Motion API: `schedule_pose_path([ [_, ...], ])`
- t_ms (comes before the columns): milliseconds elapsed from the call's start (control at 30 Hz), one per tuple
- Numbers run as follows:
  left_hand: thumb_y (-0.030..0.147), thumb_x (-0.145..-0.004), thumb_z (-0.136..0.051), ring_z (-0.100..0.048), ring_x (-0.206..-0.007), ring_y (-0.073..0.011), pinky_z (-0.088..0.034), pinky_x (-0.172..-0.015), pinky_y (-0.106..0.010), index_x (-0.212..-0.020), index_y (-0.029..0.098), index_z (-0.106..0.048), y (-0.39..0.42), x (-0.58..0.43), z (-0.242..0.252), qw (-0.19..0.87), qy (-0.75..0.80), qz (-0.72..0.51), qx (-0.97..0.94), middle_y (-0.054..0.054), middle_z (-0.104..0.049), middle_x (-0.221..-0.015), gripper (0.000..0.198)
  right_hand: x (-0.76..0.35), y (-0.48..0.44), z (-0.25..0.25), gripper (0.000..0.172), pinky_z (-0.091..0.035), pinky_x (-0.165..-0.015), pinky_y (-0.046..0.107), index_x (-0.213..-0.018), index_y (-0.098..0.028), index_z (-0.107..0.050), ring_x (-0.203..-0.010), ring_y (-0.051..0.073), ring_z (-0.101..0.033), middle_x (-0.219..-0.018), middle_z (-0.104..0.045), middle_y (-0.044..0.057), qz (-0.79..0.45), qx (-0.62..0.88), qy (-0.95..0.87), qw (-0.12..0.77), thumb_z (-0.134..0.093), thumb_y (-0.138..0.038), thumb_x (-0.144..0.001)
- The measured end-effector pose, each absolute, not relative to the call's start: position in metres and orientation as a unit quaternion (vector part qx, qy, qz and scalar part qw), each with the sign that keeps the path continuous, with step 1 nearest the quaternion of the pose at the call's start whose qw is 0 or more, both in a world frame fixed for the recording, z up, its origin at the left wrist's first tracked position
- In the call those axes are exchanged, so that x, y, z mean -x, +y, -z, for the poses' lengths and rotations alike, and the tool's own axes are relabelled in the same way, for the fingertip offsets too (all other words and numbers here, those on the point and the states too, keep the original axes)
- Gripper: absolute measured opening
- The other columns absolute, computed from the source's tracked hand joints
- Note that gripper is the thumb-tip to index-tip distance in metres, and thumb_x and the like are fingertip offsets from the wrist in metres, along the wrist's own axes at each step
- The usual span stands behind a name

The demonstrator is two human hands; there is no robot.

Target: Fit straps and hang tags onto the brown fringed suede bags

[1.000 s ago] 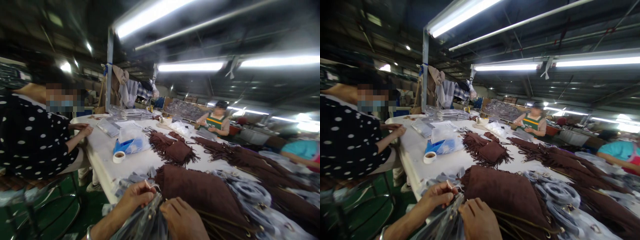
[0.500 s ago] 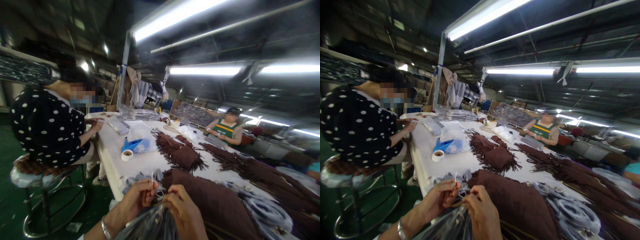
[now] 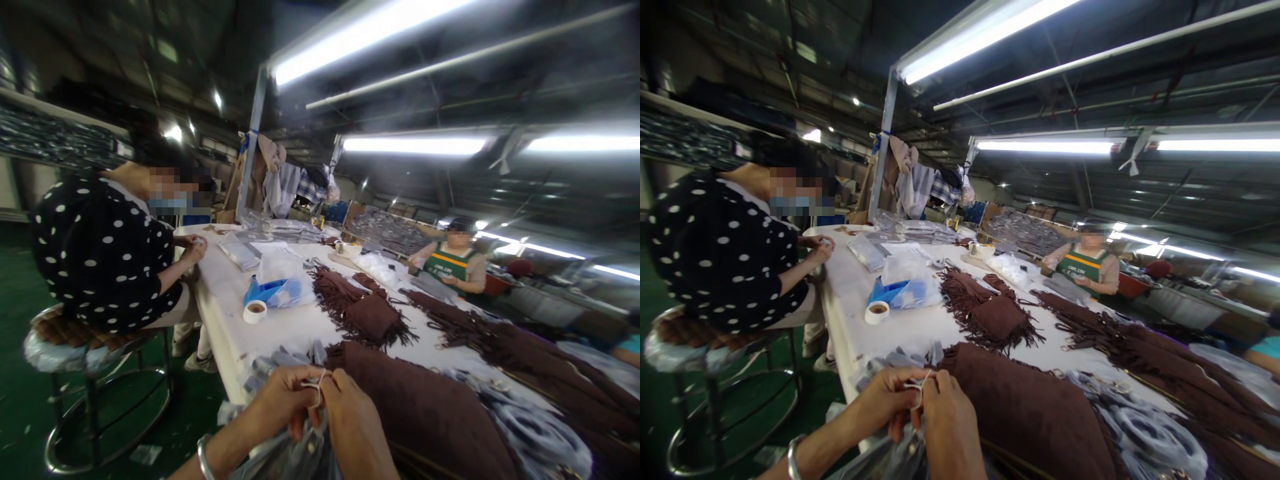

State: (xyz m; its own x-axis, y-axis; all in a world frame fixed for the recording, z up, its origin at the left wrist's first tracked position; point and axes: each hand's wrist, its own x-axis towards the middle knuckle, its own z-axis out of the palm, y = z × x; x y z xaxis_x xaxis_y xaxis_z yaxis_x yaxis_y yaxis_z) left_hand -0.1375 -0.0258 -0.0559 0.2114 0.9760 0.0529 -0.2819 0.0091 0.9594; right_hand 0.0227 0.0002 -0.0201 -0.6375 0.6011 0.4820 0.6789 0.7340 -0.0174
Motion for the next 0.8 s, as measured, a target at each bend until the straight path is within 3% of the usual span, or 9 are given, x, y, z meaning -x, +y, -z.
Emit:
schedule_pose_path([
  [67, 0.035, -0.083, -0.064, -0.055, -0.038, -0.0091, -0.037, -0.037, -0.016, -0.108, 0.014, -0.069, -0.025, 0.132, 0.06, 0.561, 0.402, -0.526, -0.497, -0.003, -0.07, -0.067, 0.033, -0.024, 0.0, 0.016, 0.02, -0.047, -0.059, 0.023, -0.08, -0.021, -0.057, -0.065, 0.015, -0.064, -0.074, -0.064, -0.001, -0.02, 0.382, -0.889, 0.252, -0.055, -0.001, -0.082],
  [133, 0.039, -0.085, -0.061, -0.056, -0.042, -0.0097, -0.038, -0.04, -0.017, -0.097, 0.014, -0.071, -0.026, 0.132, 0.065, 0.508, 0.436, -0.552, -0.496, -0.003, -0.069, -0.067, 0.029, -0.029, -0.001, 0.013, 0.019, -0.049, -0.064, 0.024, -0.094, -0.02, -0.057, -0.071, 0.015, -0.065, -0.081, -0.066, -0.001, -0.1, 0.403, -0.867, 0.276, -0.055, -0.005, -0.083],
  [233, 0.045, -0.088, -0.057, -0.059, -0.049, -0.0135, -0.041, -0.045, -0.02, -0.096, 0.015, -0.069, -0.033, 0.149, 0.076, 0.438, 0.483, -0.573, -0.495, -0.001, -0.066, -0.061, 0.033, -0.038, 0.001, 0.012, 0.038, -0.051, -0.076, 0.027, -0.115, -0.02, -0.054, -0.083, 0.017, -0.066, -0.099, -0.067, 0.002, -0.146, 0.413, -0.85, 0.292, -0.055, -0.005, -0.08],
  [333, 0.046, -0.092, -0.051, -0.059, -0.052, -0.015, -0.044, -0.051, -0.022, -0.1, 0.018, -0.067, -0.044, 0.176, 0.085, 0.337, 0.571, -0.549, -0.508, 0.0, -0.065, -0.06, 0.033, -0.045, 0.004, 0.01, 0.029, -0.051, -0.078, 0.029, -0.11, -0.02, -0.058, -0.084, 0.018, -0.066, -0.098, -0.067, 0.004, -0.181, 0.421, -0.84, 0.291, -0.053, -0.011, -0.083],
  [433, 0.038, -0.095, -0.046, -0.064, -0.062, -0.0168, -0.047, -0.06, -0.024, -0.093, 0.022, -0.067, -0.055, 0.197, 0.09, 0.214, 0.642, -0.439, -0.591, 0.0, -0.068, -0.067, 0.026, -0.053, 0.004, 0.008, 0.022, -0.052, -0.078, 0.028, -0.107, -0.02, -0.059, -0.083, 0.017, -0.066, -0.095, -0.067, 0.004, -0.205, 0.414, -0.835, 0.3, -0.048, -0.016, -0.088],
  [533, 0.029, -0.096, -0.042, -0.069, -0.07, -0.0204, -0.049, -0.065, -0.027, -0.087, 0.023, -0.068, -0.062, 0.205, 0.085, 0.118, 0.67, -0.292, -0.672, -0.003, -0.071, -0.075, 0.028, -0.067, 0.002, 0.007, 0.024, -0.053, -0.08, 0.029, -0.108, -0.02, -0.059, -0.089, 0.017, -0.066, -0.102, -0.067, 0.006, -0.149, 0.404, -0.852, 0.298, -0.044, -0.015, -0.089],
  [600, 0.024, -0.097, -0.037, -0.07, -0.077, -0.0234, -0.052, -0.069, -0.031, -0.096, 0.022, -0.069, -0.063, 0.206, 0.077, 0.02, 0.693, -0.263, -0.671, -0.008, -0.073, -0.09, 0.032, -0.082, 0.001, 0.007, 0.029, -0.052, -0.086, 0.033, -0.112, -0.019, -0.06, -0.101, 0.021, -0.065, -0.114, -0.066, 0.009, -0.058, 0.389, -0.876, 0.278, -0.049, -0.015, -0.085],
  [700, 0.026, -0.095, -0.039, -0.065, -0.106, -0.03, -0.053, -0.086, -0.042, -0.123, 0.021, -0.061, -0.059, 0.198, 0.062, -0.15, 0.68, -0.326, -0.639, -0.015, -0.059, -0.131, 0.035, -0.11, 0.005, 0.008, 0.046, -0.052, -0.09, 0.04, -0.119, -0.02, -0.061, -0.111, 0.028, -0.063, -0.125, -0.065, 0.011, 0.116, 0.336, -0.906, 0.231, -0.06, -0.017, -0.073],
  [800, 0.034, -0.096, -0.044, -0.057, -0.119, -0.0276, -0.049, -0.098, -0.041, -0.129, 0.023, -0.056, -0.051, 0.172, 0.05, -0.175, 0.612, -0.39, -0.665, -0.012, -0.054, -0.138, 0.037, -0.132, 0.013, 0.011, 0.052, -0.053, -0.083, 0.036, -0.118, -0.024, -0.062, -0.105, 0.027, -0.066, -0.123, -0.068, 0.007, 0.264, 0.277, -0.9, 0.208, -0.059, -0.014, -0.067],
])
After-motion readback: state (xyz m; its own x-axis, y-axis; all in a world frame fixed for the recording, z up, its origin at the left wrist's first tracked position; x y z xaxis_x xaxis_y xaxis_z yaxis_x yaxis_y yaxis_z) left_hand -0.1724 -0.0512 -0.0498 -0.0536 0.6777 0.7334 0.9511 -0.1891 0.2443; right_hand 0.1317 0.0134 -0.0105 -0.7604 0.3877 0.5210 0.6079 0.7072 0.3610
